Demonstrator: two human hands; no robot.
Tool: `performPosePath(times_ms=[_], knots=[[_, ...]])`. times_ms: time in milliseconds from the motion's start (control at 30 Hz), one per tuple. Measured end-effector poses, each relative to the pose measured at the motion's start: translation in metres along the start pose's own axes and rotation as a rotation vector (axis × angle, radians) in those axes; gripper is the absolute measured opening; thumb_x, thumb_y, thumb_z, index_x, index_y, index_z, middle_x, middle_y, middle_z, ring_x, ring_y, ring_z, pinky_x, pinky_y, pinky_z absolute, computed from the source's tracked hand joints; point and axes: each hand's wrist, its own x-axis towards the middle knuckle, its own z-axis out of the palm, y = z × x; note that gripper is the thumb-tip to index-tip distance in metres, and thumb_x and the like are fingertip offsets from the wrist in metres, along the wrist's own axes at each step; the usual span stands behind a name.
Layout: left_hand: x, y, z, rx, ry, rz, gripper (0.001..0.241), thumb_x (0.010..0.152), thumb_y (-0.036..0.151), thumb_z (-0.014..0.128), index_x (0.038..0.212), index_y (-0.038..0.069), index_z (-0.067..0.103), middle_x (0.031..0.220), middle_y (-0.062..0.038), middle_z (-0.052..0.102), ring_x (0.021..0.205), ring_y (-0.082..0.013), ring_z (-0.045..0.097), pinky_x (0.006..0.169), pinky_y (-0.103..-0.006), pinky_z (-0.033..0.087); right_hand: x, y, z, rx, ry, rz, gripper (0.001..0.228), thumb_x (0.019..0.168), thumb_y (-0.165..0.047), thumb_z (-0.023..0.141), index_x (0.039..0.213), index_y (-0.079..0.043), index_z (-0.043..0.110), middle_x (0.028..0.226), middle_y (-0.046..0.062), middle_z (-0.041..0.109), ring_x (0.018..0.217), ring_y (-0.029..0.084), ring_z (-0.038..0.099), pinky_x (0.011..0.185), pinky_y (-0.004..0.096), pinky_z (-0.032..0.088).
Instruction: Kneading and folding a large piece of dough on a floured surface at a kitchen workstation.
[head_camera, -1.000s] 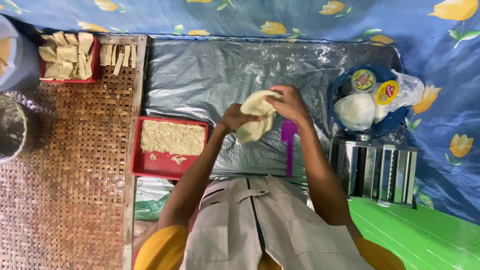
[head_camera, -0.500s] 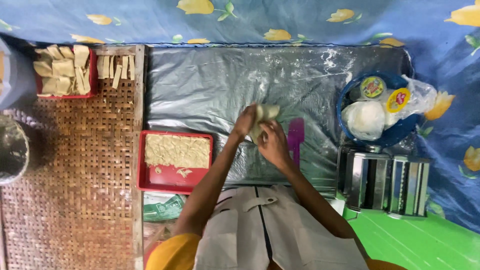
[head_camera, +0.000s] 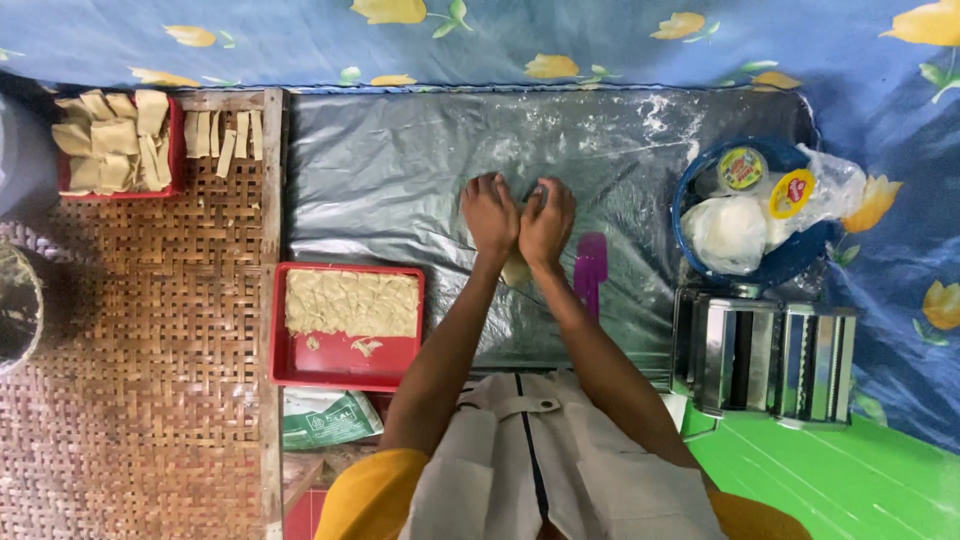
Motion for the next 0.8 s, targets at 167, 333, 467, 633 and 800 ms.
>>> performPosePath(times_ms=[167,333,467,633,800], knots=[[-0.015,-0.022,0.009,0.240,0.224,0.012,0.022,0.100,0.027,0.053,0.101,0.008,0.064,0.102,-0.014,0.063,0.102,-0.0356,0.062,0.089,-0.0473,0.047,-0.015,-0.007,0.007,-0.284,-0.015,0.037,0.017,0.108,-0.020,0.049,0.109,-0.009,0.062,0.115,0.014,0.064,0.096,0.036,0.063,0.080,0.048,0.047],[0.004,-0.026,0.011,0.389,0.278,0.085,0.021,0.100,0.028,0.055,0.102,0.007,0.058,0.107,-0.014,0.060,0.112,-0.0341,0.058,0.094,-0.0474,0.042,0.000,-0.012,0.017,-0.440,-0.089,0.054,0.023,0.112,-0.025,0.041,0.122,-0.012,0.057,0.123,0.012,0.058,0.103,0.030,0.057,0.082,0.044,0.040],[0.014,-0.022,0.008,0.451,0.222,0.056,0.037,0.097,0.036,0.054,0.118,0.006,0.055,0.134,-0.022,0.053,0.129,-0.0406,0.048,0.105,-0.0534,0.034,0.017,-0.016,0.015,-0.408,-0.261,0.175,0.043,0.107,-0.027,0.049,0.148,-0.012,0.045,0.149,0.025,0.041,0.128,0.041,0.045,0.100,0.052,0.032],[0.020,-0.015,0.000,0.504,0.144,-0.005,0.046,0.099,0.042,0.051,0.130,0.009,0.052,0.149,-0.025,0.042,0.143,-0.0427,0.038,0.113,-0.0604,0.029,0.015,-0.005,0.021,-0.443,-0.225,0.112,0.039,0.110,-0.030,0.044,0.144,-0.013,0.052,0.152,0.023,0.041,0.134,0.039,0.044,0.101,0.050,0.030],[0.019,-0.009,-0.012,0.375,0.086,-0.073,0.055,0.103,0.054,0.050,0.130,0.006,0.054,0.153,-0.024,0.039,0.145,-0.0397,0.036,0.118,-0.0562,0.026,0.004,0.026,0.028,-0.306,-0.246,0.207,0.049,0.114,-0.048,0.030,0.140,-0.015,0.054,0.147,0.015,0.047,0.138,0.033,0.042,0.106,0.051,0.029]])
